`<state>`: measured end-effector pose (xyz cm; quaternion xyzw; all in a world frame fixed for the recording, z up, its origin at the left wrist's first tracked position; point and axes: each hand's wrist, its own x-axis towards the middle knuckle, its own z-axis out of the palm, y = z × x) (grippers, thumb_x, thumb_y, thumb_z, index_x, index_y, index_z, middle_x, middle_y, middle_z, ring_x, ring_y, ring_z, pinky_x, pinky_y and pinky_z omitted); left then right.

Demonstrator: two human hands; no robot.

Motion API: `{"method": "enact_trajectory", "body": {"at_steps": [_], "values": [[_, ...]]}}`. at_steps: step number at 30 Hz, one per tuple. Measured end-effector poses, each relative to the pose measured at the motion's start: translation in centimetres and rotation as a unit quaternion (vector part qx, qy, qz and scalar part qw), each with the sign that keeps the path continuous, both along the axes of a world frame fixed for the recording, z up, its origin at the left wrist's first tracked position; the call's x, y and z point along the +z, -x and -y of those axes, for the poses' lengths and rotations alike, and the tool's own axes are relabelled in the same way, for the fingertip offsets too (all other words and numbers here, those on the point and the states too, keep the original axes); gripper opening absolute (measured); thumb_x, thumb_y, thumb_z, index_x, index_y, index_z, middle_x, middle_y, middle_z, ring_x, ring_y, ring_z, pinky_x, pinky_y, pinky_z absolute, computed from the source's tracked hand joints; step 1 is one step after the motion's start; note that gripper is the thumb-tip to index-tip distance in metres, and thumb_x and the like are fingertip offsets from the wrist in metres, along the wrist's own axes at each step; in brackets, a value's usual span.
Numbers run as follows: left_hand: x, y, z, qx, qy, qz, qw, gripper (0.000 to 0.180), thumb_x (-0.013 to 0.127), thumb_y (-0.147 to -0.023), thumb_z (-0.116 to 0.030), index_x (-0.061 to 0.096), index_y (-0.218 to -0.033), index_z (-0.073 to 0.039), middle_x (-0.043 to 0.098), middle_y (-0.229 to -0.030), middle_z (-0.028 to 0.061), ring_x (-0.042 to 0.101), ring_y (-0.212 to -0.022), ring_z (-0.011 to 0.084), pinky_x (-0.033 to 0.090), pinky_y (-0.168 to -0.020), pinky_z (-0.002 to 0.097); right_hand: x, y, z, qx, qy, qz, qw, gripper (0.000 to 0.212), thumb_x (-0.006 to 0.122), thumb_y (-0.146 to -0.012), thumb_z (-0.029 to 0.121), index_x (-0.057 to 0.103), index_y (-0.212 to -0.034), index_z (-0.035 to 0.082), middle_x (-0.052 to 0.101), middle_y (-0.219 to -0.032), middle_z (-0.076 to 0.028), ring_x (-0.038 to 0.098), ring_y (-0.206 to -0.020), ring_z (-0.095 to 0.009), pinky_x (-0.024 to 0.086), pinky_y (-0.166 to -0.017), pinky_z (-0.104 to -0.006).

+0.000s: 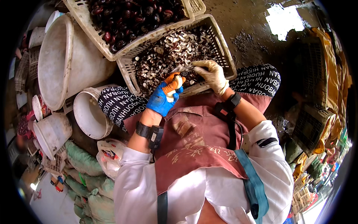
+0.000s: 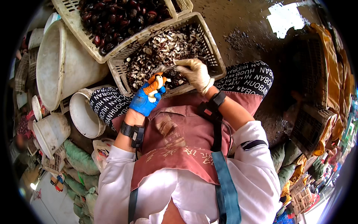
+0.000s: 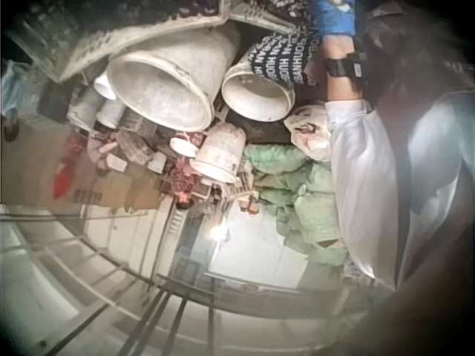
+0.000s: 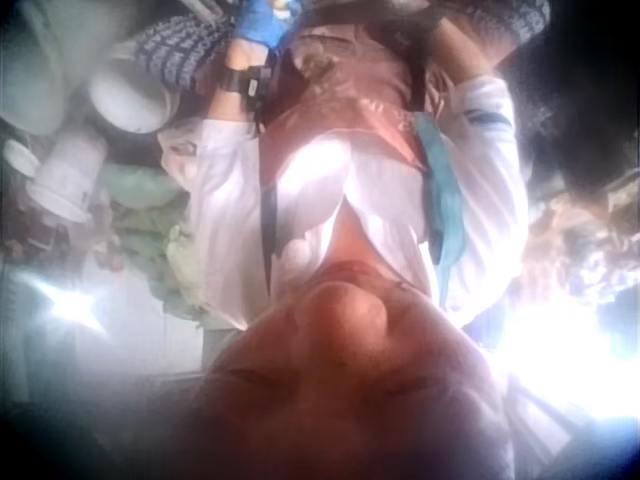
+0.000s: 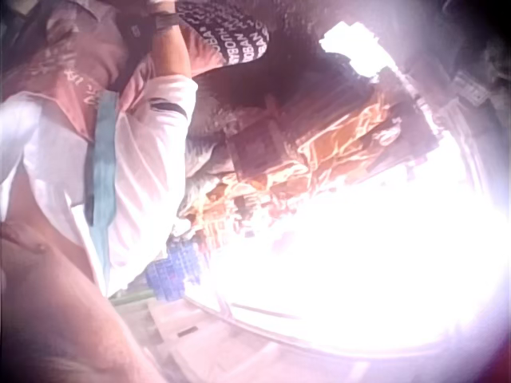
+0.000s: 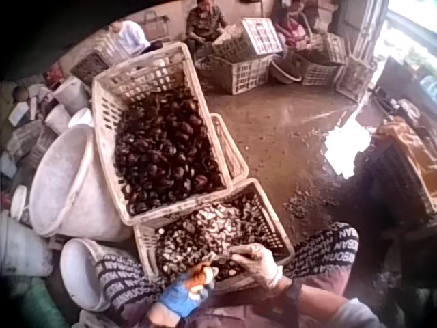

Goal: The person peels water chestnuts using a small knife, placing the peeled fruit into a white bucket and discarding the shells into a crate in their lap. They later stand up and walk through the processing facility.

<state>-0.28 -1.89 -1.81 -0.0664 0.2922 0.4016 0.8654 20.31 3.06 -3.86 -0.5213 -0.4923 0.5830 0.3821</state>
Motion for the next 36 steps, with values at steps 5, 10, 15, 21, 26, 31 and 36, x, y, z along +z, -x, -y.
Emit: {"method": "enact_trajectory", "body": {"at_steps": [5, 10, 15, 21, 26, 31, 36], "values": [[-1.1, 0.7, 0.2, -0.014, 0.077, -0.055, 0.995, 0.038, 0.056, -0.086, -0.008, 0.049, -0.123, -0.009, 0.054, -0.118, 0.015, 0.059, -0.093, 0.0229, 0.054, -0.066, 0.0241, 0.9, 0.9, 1.2, 0.065, -0.188, 0.036, 0.979, 0.017, 0.065, -0.081, 0.008, 0.066, -0.098, 0.004, 0.065, -0.091, -0.003, 0.056, -0.076, -0.006, 0.047, -0.064, -0.0214], [-0.1, 0.4, 0.6, 0.019, -0.024, -0.041, 0.999, 0.034, 0.061, -0.082, -0.006, 0.055, -0.115, -0.009, 0.06, -0.109, 0.012, 0.062, -0.084, 0.0186, 0.051, -0.059, 0.02, -0.7, -0.9, 0.2, -0.027, 0.114, -0.071, 0.991, 0.02, 0.064, -0.081, 0.007, 0.064, -0.101, 0.001, 0.064, -0.089, -0.001, 0.055, -0.077, -0.005, 0.047, -0.069, -0.019], [0.7, -0.1, -0.6, 0.03, -0.075, -0.161, 0.984, 0.038, 0.063, -0.081, -0.006, 0.054, -0.118, -0.011, 0.063, -0.102, 0.0066, 0.06, -0.077, 0.0109, 0.047, -0.06, 0.0181, 1.1, 0.4, 1.5, -0.02, 0.09, -0.12, 0.988, 0.021, 0.063, -0.083, 0.008, 0.063, -0.103, 0.001, 0.063, -0.095, -0.001, 0.054, -0.08, -0.005, 0.046, -0.07, -0.0184], [1.4, -0.8, -0.7, 0.053, -0.139, -0.381, 0.913, 0.042, 0.065, -0.08, -0.008, 0.054, -0.121, -0.011, 0.063, -0.096, 0.0033, 0.06, -0.076, 0.0098, 0.045, -0.062, 0.0167, 1.7, -0.6, 1.9, -0.03, 0.009, 0.003, 1.0, 0.02, 0.064, -0.082, 0.01, 0.065, -0.099, 0.0, 0.064, -0.093, -0.006, 0.058, -0.081, -0.01, 0.048, -0.074, -0.0234], [0.7, -1.3, -0.5, 0.089, -0.192, -0.438, 0.874, 0.04, 0.064, -0.08, -0.004, 0.055, -0.119, -0.006, 0.063, -0.097, 0.0031, 0.06, -0.08, 0.0101, 0.048, -0.066, 0.0194, 1.8, -0.6, 2.1, -0.05, 0.074, 0.002, 0.996, 0.02, 0.066, -0.081, 0.012, 0.066, -0.096, 0.001, 0.066, -0.087, -0.007, 0.06, -0.075, -0.012, 0.049, -0.07, -0.0248], [-0.3, -1.1, -0.1, 0.025, -0.255, -0.518, 0.816, 0.038, 0.062, -0.081, -0.001, 0.055, -0.118, -0.004, 0.062, -0.097, 0.0034, 0.059, -0.081, 0.0093, 0.049, -0.068, 0.0197, 2.0, -1.2, 1.1, 0.052, 0.007, 0.176, 0.983, 0.022, 0.067, -0.079, 0.019, 0.067, -0.095, 0.004, 0.066, -0.084, -0.012, 0.063, -0.072, -0.016, 0.048, -0.066, -0.0263], [-0.2, -1.0, -0.7, 0.042, -0.216, -0.487, 0.845, 0.038, 0.062, -0.081, -0.002, 0.056, -0.118, -0.005, 0.063, -0.093, 0.0042, 0.06, -0.077, 0.0095, 0.049, -0.066, 0.0197, 0.1, 0.0, 1.0, 0.009, 0.024, 0.08, 0.996, 0.021, 0.068, -0.079, 0.02, 0.067, -0.093, 0.005, 0.066, -0.077, -0.008, 0.06, -0.065, -0.011, 0.047, -0.061, -0.0249]]}}
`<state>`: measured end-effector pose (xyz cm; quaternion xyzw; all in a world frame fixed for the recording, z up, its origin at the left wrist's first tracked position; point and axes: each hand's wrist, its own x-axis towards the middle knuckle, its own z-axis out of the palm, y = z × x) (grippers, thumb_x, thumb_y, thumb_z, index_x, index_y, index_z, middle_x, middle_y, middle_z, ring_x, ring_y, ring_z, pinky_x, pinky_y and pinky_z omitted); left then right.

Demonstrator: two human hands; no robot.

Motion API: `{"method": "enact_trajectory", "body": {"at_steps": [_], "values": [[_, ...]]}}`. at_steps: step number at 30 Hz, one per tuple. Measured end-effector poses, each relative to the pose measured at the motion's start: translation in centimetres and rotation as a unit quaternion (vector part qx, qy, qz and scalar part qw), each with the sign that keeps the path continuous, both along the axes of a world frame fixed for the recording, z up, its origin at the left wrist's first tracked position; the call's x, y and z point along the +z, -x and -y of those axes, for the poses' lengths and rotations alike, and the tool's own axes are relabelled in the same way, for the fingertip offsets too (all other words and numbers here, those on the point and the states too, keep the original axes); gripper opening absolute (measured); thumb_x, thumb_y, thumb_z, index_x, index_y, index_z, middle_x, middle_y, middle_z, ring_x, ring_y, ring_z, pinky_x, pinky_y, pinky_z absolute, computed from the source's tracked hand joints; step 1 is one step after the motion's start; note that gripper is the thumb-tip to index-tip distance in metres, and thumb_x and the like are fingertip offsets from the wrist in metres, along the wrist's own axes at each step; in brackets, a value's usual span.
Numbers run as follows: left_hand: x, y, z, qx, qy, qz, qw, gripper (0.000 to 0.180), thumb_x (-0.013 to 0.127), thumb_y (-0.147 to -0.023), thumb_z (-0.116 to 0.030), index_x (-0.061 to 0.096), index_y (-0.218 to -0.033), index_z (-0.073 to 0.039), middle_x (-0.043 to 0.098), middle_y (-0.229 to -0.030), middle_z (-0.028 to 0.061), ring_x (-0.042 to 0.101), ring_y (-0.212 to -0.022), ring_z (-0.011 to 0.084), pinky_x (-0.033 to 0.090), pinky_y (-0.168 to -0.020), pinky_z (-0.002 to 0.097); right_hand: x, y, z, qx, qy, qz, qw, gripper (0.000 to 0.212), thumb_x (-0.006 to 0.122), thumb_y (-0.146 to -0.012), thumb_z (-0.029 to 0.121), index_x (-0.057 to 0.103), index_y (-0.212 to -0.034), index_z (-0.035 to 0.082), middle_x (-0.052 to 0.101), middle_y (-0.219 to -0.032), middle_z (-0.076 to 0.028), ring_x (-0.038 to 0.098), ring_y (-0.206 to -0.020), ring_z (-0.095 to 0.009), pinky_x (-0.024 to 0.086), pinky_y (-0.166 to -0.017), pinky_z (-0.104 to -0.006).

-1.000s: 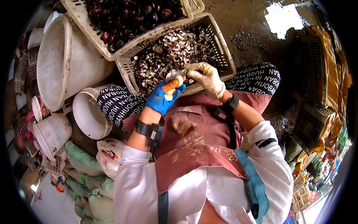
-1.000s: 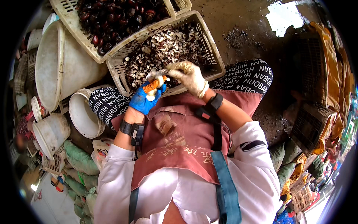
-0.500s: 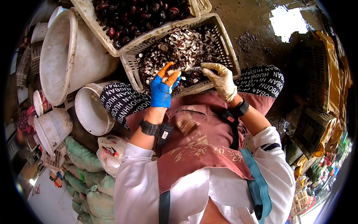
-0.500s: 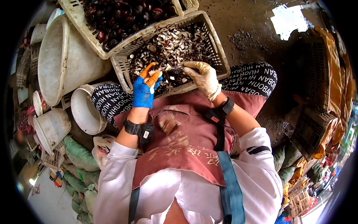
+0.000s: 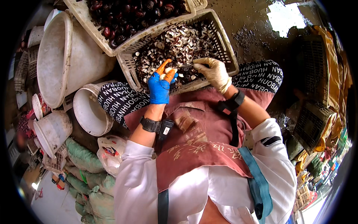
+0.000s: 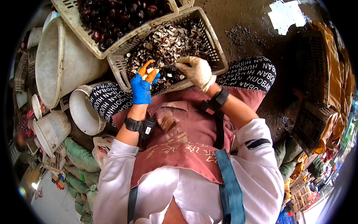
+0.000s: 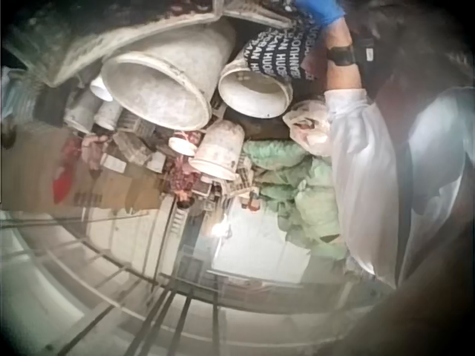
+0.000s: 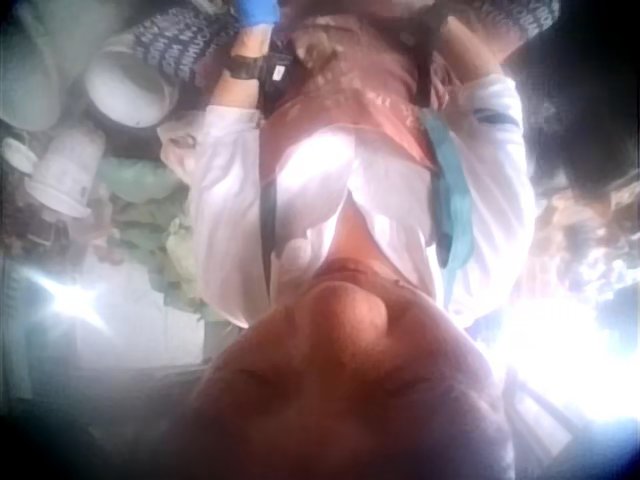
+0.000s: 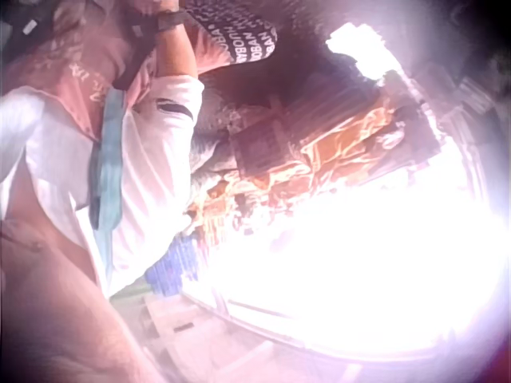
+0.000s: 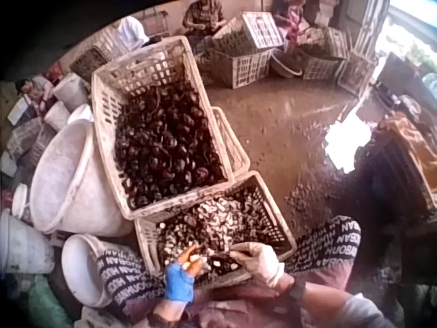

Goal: The person peels water chestnuts using a small knife, placing the peeled fruit into a white bucket and discarding the shells into a crate in their lap. They later stand up and walk through the processing facility.

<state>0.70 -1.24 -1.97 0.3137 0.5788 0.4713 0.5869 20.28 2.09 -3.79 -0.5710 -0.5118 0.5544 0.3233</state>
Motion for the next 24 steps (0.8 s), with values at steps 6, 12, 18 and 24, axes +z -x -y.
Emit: {"method": "enact_trajectory", "body": {"at_steps": [6, 12, 18, 24], "values": [[-0.3, -0.4, 0.2, 0.004, 0.08, 0.084, 0.993, 0.035, 0.065, -0.079, -0.005, 0.059, -0.113, -0.007, 0.064, -0.096, 0.0059, 0.063, -0.074, 0.0131, 0.05, -0.061, 0.0212, -0.4, 2.7, -0.4, -0.023, 0.104, -0.104, 0.989, 0.02, 0.067, -0.081, 0.016, 0.066, -0.092, 0.0, 0.063, -0.071, -0.002, 0.053, -0.06, -0.004, 0.044, -0.054, -0.0189], [-0.4, 0.9, -0.5, -0.042, 0.055, 0.15, 0.986, 0.051, 0.062, -0.082, -0.005, 0.044, -0.129, -0.01, 0.062, -0.106, 0.01, 0.063, -0.078, 0.014, 0.05, -0.063, 0.021, -0.9, 1.0, -1.9, -0.039, 0.079, -0.097, 0.991, 0.019, 0.066, -0.081, 0.014, 0.066, -0.092, -0.001, 0.065, -0.075, -0.004, 0.057, -0.064, -0.006, 0.047, -0.059, -0.0192], [1.9, 5.0, -1.0, -0.029, 0.085, 0.392, 0.916, 0.055, 0.055, -0.085, -0.038, 0.043, -0.129, -0.007, 0.053, -0.119, 0.0107, 0.061, -0.087, 0.0189, 0.055, -0.065, 0.0236, -0.8, -0.1, -1.3, -0.026, 0.077, -0.135, 0.988, 0.02, 0.062, -0.084, 0.012, 0.063, -0.097, -0.003, 0.062, -0.077, -0.002, 0.053, -0.067, -0.006, 0.045, -0.063, -0.0196], [5.0, 11.1, -0.7, 0.017, 0.028, 0.377, 0.926, 0.071, 0.044, -0.081, -0.059, 0.049, -0.121, -0.001, 0.057, -0.113, 0.0136, 0.06, -0.089, 0.0208, 0.052, -0.071, 0.0238, -0.3, -0.1, -1.5, -0.011, 0.069, -0.135, 0.988, 0.022, 0.058, -0.087, 0.013, 0.062, -0.1, -0.004, 0.062, -0.077, -0.002, 0.054, -0.068, -0.006, 0.044, -0.063, -0.0194]]}}
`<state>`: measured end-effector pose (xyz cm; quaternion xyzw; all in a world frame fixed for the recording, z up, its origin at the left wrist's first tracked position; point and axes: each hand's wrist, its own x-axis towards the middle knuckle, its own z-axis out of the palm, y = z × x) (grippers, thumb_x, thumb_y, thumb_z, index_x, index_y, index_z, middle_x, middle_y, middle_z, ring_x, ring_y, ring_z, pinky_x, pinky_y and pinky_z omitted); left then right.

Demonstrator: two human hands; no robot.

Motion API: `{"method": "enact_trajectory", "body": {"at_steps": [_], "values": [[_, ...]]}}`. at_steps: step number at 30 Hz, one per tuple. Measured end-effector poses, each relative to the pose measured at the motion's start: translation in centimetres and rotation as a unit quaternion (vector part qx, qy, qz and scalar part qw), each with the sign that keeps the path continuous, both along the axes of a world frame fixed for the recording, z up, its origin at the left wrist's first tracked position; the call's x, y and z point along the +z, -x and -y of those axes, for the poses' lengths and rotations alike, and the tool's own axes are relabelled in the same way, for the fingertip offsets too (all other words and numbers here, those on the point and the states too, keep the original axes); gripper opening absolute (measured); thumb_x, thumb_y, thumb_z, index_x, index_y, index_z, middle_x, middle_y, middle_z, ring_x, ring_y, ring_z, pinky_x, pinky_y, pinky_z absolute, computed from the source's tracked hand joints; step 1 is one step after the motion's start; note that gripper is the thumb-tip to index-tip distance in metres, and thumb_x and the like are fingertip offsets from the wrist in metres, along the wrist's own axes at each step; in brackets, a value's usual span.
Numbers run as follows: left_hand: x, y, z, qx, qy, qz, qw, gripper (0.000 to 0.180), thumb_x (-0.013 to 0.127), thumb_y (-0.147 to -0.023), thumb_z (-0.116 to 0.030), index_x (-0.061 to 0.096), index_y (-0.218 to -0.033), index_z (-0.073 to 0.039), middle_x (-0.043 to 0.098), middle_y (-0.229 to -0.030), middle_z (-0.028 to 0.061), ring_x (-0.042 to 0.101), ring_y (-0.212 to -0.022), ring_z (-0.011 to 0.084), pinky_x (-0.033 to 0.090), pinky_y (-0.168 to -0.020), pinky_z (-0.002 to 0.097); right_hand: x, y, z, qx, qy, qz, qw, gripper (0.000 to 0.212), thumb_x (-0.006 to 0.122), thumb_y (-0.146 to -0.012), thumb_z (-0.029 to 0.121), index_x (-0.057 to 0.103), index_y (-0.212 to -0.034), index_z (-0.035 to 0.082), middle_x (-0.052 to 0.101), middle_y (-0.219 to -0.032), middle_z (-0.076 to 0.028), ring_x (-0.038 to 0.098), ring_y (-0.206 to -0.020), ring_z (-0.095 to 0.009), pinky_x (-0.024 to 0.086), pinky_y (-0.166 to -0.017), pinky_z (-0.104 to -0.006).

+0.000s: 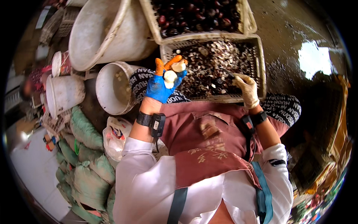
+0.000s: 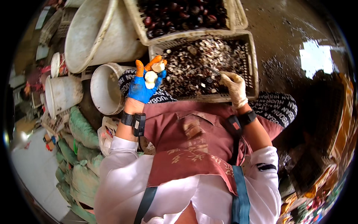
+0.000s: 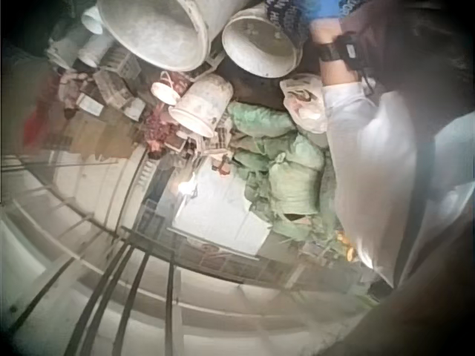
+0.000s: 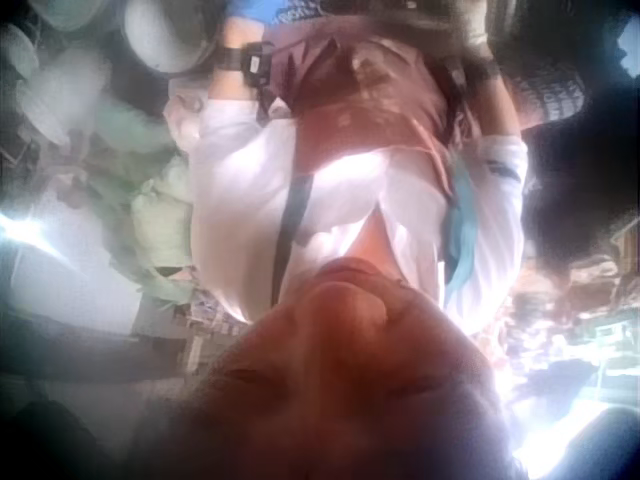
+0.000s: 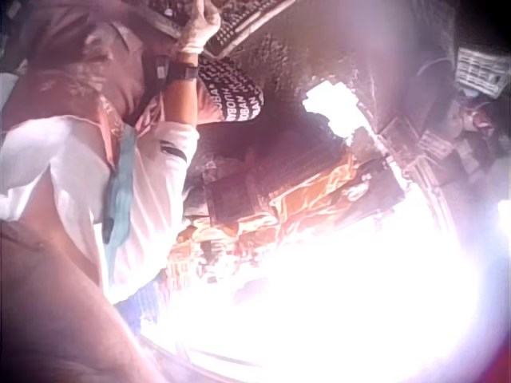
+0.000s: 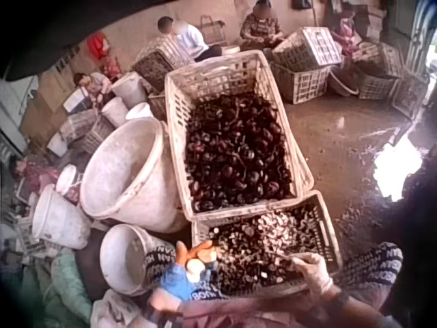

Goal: The person peels water chestnuts using a small knife, placing the peeled fruit into a white bucket and discarding the shells into a crate in their lap. They later stand up and walk through the processing facility.

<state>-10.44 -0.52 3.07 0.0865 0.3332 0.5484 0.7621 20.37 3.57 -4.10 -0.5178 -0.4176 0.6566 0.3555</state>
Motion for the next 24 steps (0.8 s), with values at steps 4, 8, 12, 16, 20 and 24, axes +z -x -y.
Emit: {"method": "enact_trajectory", "body": {"at_steps": [4, 8, 12, 16, 20, 24], "values": [[2.3, 5.5, 1.7, 0.099, 0.004, -0.141, 0.985, 0.067, 0.046, -0.084, -0.054, 0.048, -0.122, 0.001, 0.056, -0.115, 0.0146, 0.056, -0.096, 0.0219, 0.049, -0.081, 0.0275, -0.1, 0.2, -0.1, -0.008, 0.015, 0.004, 1.0, 0.022, 0.058, -0.088, 0.015, 0.063, -0.101, -0.002, 0.062, -0.073, -0.001, 0.05, -0.064, -0.004, 0.04, -0.062, -0.0174], [2.3, 12.0, 4.6, 0.213, 0.011, -0.12, 0.969, 0.066, 0.049, -0.084, -0.05, 0.044, -0.124, 0.003, 0.052, -0.12, 0.0163, 0.052, -0.106, 0.0236, 0.046, -0.091, 0.0331, -0.8, 0.4, 0.0, -0.027, 0.051, -0.005, 0.998, 0.021, 0.06, -0.086, 0.016, 0.064, -0.099, 0.001, 0.062, -0.073, 0.0, 0.05, -0.063, -0.004, 0.04, -0.06, -0.0173], [1.9, 16.6, 7.4, 0.256, 0.024, -0.181, 0.949, 0.051, 0.055, -0.088, -0.034, 0.045, -0.124, 0.0, 0.053, -0.119, 0.0128, 0.055, -0.101, 0.0211, 0.05, -0.084, 0.0301, -1.8, 0.1, -0.1, -0.028, 0.062, -0.029, 0.997, 0.018, 0.06, -0.086, 0.014, 0.063, -0.098, 0.001, 0.062, -0.073, 0.0, 0.052, -0.063, -0.004, 0.041, -0.058, -0.0163], [-2.7, 22.6, 11.6, 0.222, 0.161, -0.517, 0.811, 0.037, 0.053, -0.088, -0.011, 0.047, -0.124, -0.004, 0.056, -0.113, 0.011, 0.058, -0.091, 0.0178, 0.051, -0.066, 0.0276, -0.8, 0.7, -0.4, -0.037, 0.067, 0.007, 0.997, 0.02, 0.06, -0.086, 0.015, 0.063, -0.099, -0.001, 0.062, -0.074, -0.001, 0.054, -0.066, -0.005, 0.042, -0.062, -0.0168], [-1.7, 27.9, 9.5, 0.275, -0.02, -0.683, 0.677, 0.036, 0.052, -0.088, -0.01, 0.048, -0.123, -0.004, 0.061, -0.101, 0.0082, 0.057, -0.08, 0.0123, 0.043, -0.055, 0.0215, 0.3, 0.5, -1.3, 0.013, 0.017, 0.049, 0.999, 0.02, 0.061, -0.085, 0.015, 0.063, -0.096, -0.002, 0.062, -0.072, -0.002, 0.053, -0.065, -0.006, 0.042, -0.063, -0.0189], [7.0, 24.7, -1.0, 0.254, -0.116, -0.854, 0.439, 0.041, 0.055, -0.088, -0.019, 0.046, -0.123, 0.001, 0.053, -0.117, 0.0116, 0.055, -0.094, 0.0158, 0.045, -0.07, 0.023, -0.7, 0.1, -1.5, -0.012, 0.037, 0.025, 0.999, 0.022, 0.059, -0.087, 0.017, 0.062, -0.097, -0.002, 0.063, -0.074, -0.003, 0.055, -0.065, -0.007, 0.045, -0.063, -0.019]]}}
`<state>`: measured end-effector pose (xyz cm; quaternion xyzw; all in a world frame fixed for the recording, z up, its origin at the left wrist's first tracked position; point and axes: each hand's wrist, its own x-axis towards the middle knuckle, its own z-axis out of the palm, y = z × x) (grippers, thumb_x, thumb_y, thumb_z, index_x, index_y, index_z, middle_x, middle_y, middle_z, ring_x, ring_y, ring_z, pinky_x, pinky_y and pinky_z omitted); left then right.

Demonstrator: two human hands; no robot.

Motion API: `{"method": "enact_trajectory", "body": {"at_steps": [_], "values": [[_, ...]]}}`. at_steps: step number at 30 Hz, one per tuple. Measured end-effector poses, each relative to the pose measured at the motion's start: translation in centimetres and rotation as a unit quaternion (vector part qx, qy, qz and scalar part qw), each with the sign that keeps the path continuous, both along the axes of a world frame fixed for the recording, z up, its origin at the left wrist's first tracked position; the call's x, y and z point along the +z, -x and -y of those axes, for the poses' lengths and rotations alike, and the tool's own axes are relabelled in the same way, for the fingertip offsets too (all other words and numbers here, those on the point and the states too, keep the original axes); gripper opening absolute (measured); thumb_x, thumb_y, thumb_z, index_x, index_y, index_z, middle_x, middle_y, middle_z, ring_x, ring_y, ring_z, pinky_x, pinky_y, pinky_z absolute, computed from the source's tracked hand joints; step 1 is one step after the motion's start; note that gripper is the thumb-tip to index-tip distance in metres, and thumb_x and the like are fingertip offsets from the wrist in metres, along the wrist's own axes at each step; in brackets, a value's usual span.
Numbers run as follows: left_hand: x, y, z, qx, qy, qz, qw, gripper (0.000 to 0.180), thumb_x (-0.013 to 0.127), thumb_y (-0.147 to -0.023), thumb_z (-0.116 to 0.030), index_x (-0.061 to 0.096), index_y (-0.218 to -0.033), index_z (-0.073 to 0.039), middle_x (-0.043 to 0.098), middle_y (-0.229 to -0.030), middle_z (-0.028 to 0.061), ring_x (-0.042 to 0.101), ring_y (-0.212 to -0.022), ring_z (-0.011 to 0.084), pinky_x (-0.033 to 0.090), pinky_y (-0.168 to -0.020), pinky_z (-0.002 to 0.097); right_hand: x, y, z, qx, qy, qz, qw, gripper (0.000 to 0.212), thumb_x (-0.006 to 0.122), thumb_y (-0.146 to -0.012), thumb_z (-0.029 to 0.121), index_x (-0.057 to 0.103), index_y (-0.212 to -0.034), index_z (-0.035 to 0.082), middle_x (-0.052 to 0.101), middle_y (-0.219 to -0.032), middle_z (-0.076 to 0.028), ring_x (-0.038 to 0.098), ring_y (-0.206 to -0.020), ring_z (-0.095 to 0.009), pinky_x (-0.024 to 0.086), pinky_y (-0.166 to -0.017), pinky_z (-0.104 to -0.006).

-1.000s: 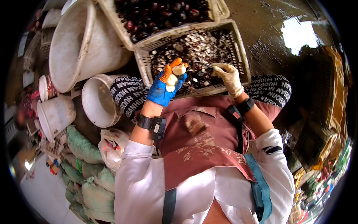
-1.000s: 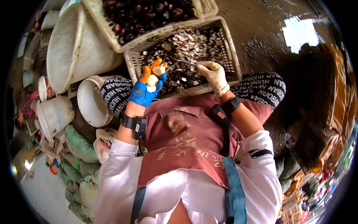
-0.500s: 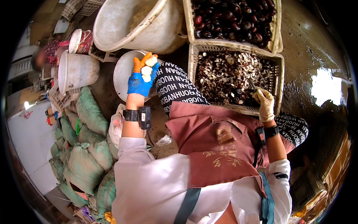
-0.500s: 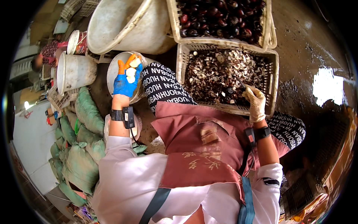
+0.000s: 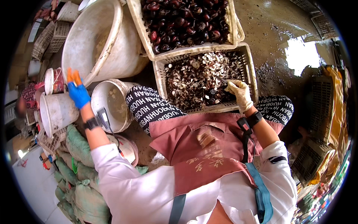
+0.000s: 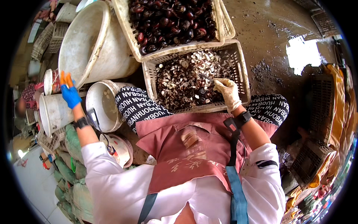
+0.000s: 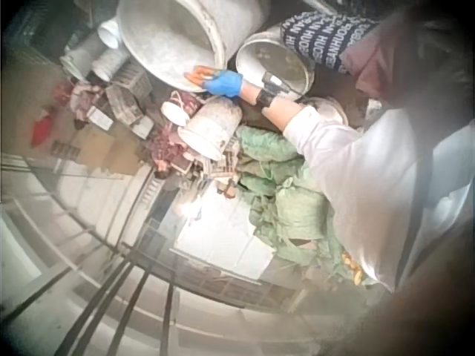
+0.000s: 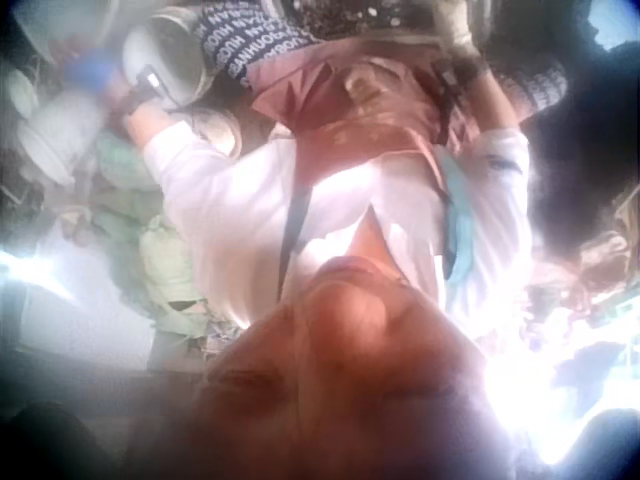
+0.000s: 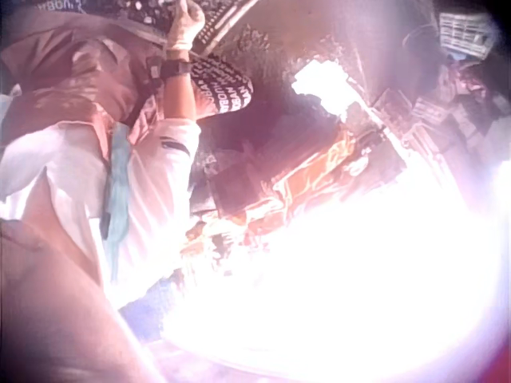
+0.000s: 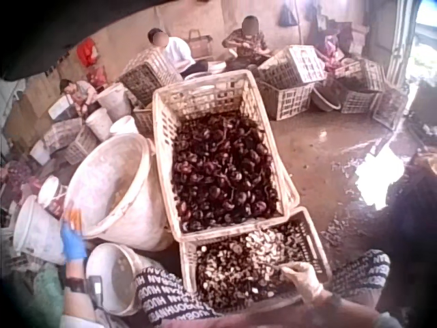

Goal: The person peels water chestnuts using a small knife, placing the peeled fruit into a white bucket and discarding the shells into a crate in their lap. They later stand up and walk through the processing facility.

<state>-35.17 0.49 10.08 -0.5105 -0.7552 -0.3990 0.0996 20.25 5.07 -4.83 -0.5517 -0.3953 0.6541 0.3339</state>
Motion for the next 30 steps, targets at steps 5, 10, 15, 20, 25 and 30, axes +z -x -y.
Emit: {"method": "enact_trajectory", "body": {"at_steps": [5, 10, 15, 20, 25, 30], "values": [[1.4, -7.1, -11.5, -0.173, -0.031, -0.122, 0.977, 0.037, 0.06, -0.082, -0.016, 0.053, -0.114, 0.001, 0.055, -0.112, 0.0137, 0.055, -0.098, 0.0221, 0.044, -0.083, 0.0315, -0.4, -0.4, 0.7, -0.021, 0.002, -0.03, 0.999, 0.021, 0.059, -0.087, 0.016, 0.061, -0.099, -0.002, 0.063, -0.076, -0.004, 0.058, -0.068, -0.008, 0.047, -0.066, -0.0199], [-4.9, -20.6, -13.4, -0.324, 0.255, 0.025, 0.911, 0.025, 0.055, -0.079, -0.003, 0.062, -0.103, -0.008, 0.064, -0.096, 0.0112, 0.061, -0.088, 0.0242, 0.048, -0.077, 0.0345, 0.3, -0.9, 1.0, -0.047, 0.02, -0.037, 0.998, 0.022, 0.06, -0.086, 0.014, 0.062, -0.099, -0.004, 0.063, -0.075, -0.002, 0.055, -0.064, -0.006, 0.044, -0.061, -0.0191], [-9.5, -21.2, -15.3, -0.278, 0.428, -0.265, 0.818, 0.031, 0.048, -0.08, -0.003, 0.061, -0.107, -0.012, 0.062, -0.099, 0.0137, 0.059, -0.093, 0.0294, 0.049, -0.078, 0.037, -0.2, -2.2, 0.7, -0.055, 0.033, -0.062, 0.996, 0.021, 0.06, -0.086, 0.015, 0.063, -0.098, -0.002, 0.065, -0.076, -0.004, 0.057, -0.066, -0.007, 0.044, -0.063, -0.0187], [-8.6, -20.6, -14.6, -0.28, 0.415, -0.016, 0.865, 0.042, 0.051, -0.076, 0.008, 0.058, -0.113, -0.012, 0.057, -0.113, 0.0143, 0.059, -0.096, 0.0254, 0.047, -0.085, 0.0309, 0.1, -1.6, 0.8, -0.043, 0.026, -0.054, 0.997, 0.023, 0.055, -0.089, 0.015, 0.06, -0.104, -0.002, 0.062, -0.076, -0.001, 0.056, -0.069, -0.006, 0.042, -0.063, -0.0175], [-6.1, -24.3, -10.8, -0.336, 0.265, 0.675, 0.601, 0.051, 0.058, -0.082, 0.0, 0.042, -0.13, -0.005, 0.053, -0.117, 0.0065, 0.054, -0.102, 0.02, 0.045, -0.089, 0.0291, 1.2, 0.1, 0.4, -0.05, -0.002, -0.116, 0.992, 0.018, 0.059, -0.087, 0.015, 0.061, -0.095, -0.002, 0.062, -0.075, -0.002, 0.055, -0.065, -0.007, 0.045, -0.065, -0.0205], [-7.8, -30.8, -5.9, -0.291, 0.229, 0.709, 0.6, 0.048, 0.066, -0.075, 0.003, 0.051, -0.12, -0.008, 0.056, -0.104, 0.0024, 0.054, -0.094, 0.0128, 0.047, -0.086, 0.0272, 3.8, 3.0, -0.9, 0.009, -0.108, -0.07, 0.992, 0.014, 0.057, -0.088, 0.015, 0.058, -0.088, 0.001, 0.058, -0.079, -0.001, 0.049, -0.069, -0.006, 0.04, -0.064, -0.02]]}}
